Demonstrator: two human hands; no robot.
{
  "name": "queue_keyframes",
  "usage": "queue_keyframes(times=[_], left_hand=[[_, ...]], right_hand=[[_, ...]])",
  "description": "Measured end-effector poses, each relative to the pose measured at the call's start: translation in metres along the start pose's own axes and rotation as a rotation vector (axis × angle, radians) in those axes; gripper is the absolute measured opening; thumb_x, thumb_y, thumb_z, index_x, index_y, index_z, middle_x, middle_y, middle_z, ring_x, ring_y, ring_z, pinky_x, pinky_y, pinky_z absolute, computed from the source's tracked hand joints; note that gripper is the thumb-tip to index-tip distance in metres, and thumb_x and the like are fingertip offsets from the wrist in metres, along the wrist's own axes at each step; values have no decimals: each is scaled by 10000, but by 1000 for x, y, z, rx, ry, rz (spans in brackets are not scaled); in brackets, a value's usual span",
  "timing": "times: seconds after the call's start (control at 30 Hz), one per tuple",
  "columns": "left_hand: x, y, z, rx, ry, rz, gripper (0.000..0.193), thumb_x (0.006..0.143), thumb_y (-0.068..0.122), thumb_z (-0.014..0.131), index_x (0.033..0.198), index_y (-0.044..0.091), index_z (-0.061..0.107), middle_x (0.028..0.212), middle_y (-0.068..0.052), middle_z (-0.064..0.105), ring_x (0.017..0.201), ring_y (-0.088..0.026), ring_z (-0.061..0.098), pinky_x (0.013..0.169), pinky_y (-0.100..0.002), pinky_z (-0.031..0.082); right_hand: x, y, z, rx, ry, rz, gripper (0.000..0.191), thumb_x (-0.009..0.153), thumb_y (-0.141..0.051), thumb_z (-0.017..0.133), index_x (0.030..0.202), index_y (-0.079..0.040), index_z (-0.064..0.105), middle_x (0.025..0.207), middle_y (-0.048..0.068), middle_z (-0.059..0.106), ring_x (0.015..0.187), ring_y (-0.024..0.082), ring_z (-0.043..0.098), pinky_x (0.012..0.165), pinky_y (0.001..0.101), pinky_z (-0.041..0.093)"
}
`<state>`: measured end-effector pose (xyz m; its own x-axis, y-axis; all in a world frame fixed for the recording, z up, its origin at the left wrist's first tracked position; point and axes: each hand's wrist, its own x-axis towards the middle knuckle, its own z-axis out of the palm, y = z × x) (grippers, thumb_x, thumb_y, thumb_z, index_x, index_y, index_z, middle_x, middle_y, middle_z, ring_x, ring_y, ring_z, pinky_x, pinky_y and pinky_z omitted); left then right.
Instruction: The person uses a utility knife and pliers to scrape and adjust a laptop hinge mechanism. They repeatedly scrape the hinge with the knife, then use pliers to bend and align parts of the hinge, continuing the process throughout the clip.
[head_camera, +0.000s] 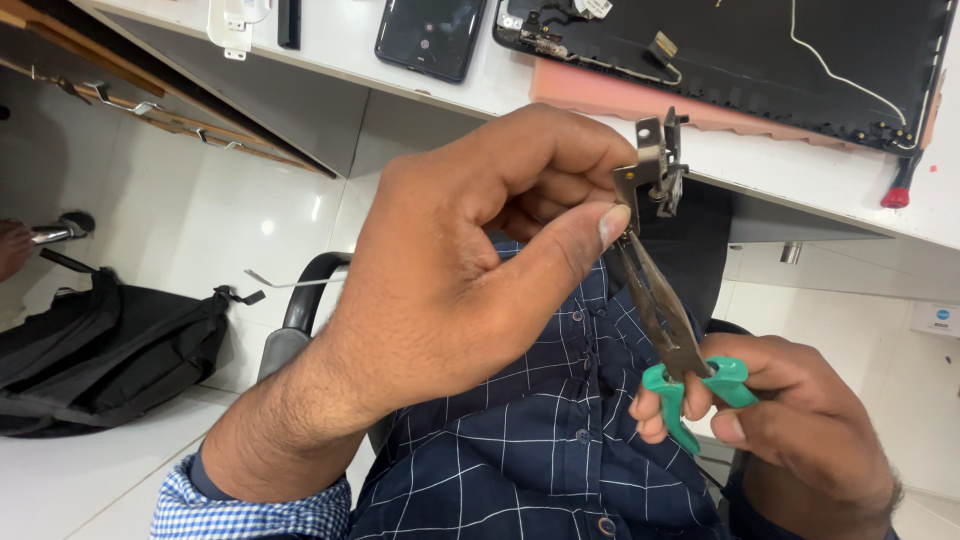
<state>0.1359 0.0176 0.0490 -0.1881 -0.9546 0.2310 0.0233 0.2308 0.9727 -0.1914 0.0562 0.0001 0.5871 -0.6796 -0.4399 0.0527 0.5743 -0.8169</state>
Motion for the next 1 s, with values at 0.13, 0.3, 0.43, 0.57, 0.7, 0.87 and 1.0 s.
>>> queue_keyframes(times=[0.13, 0.3, 0.43, 0.57, 0.7, 0.87, 1.0], left_hand=[[0, -3, -2, 36, -12, -16, 192, 1007, 112, 645, 1186, 43, 657, 977, -47, 754, 885, -81, 747, 778, -229, 643], [-1, -6, -3, 45, -26, 11, 198, 1020, 119, 633, 1201, 42, 654, 987, -49, 750, 905, -83, 752, 795, -230, 658], [-1, -6, -3, 53, -28, 25, 197, 1015, 110, 633, 1199, 40, 651, 982, -52, 748, 898, -84, 749, 789, -230, 654], [0, -6, -3, 49, -33, -2, 183, 1007, 104, 631, 1179, 44, 657, 973, -47, 753, 884, -77, 755, 776, -223, 652], [-1, -6, -3, 51, -30, 15, 180, 1009, 91, 635, 1181, 41, 652, 973, -47, 749, 880, -75, 746, 774, -222, 649], [-1, -6, -3, 27, -40, -1, 176, 1009, 81, 630, 1180, 38, 643, 952, -44, 743, 872, -64, 745, 774, -215, 650], [0, -6, -3, 38, -45, 9, 169, 1010, 74, 633, 1174, 35, 643, 948, -48, 742, 865, -67, 744, 776, -214, 650]], right_hand=[[2, 3, -6, 14, -47, 0, 289, 738, 39, 520, 978, 120, 659, 1065, 344, 726, 1002, 406, 720, 877, 520, 570], [2, 6, -8, 31, -33, 35, 250, 742, 36, 520, 947, 107, 644, 1043, 341, 720, 972, 390, 710, 821, 518, 578], [4, 6, -9, 19, -56, 34, 229, 740, 32, 521, 929, 94, 636, 1038, 324, 709, 964, 378, 703, 805, 503, 577], [6, 7, -7, 4, -52, 12, 196, 743, 23, 522, 901, 84, 622, 1013, 327, 708, 927, 368, 692, 762, 483, 569], [7, 8, -4, 8, -58, 0, 182, 734, 5, 519, 874, 75, 612, 987, 315, 699, 895, 351, 679, 725, 461, 556], [8, 6, -1, 2, -86, -8, 149, 754, 2, 505, 849, 61, 604, 952, 304, 702, 830, 319, 667, 699, 436, 547], [10, 8, 2, -32, -67, -11, 144, 775, 2, 499, 852, 62, 605, 929, 293, 697, 791, 305, 659, 663, 422, 545]])
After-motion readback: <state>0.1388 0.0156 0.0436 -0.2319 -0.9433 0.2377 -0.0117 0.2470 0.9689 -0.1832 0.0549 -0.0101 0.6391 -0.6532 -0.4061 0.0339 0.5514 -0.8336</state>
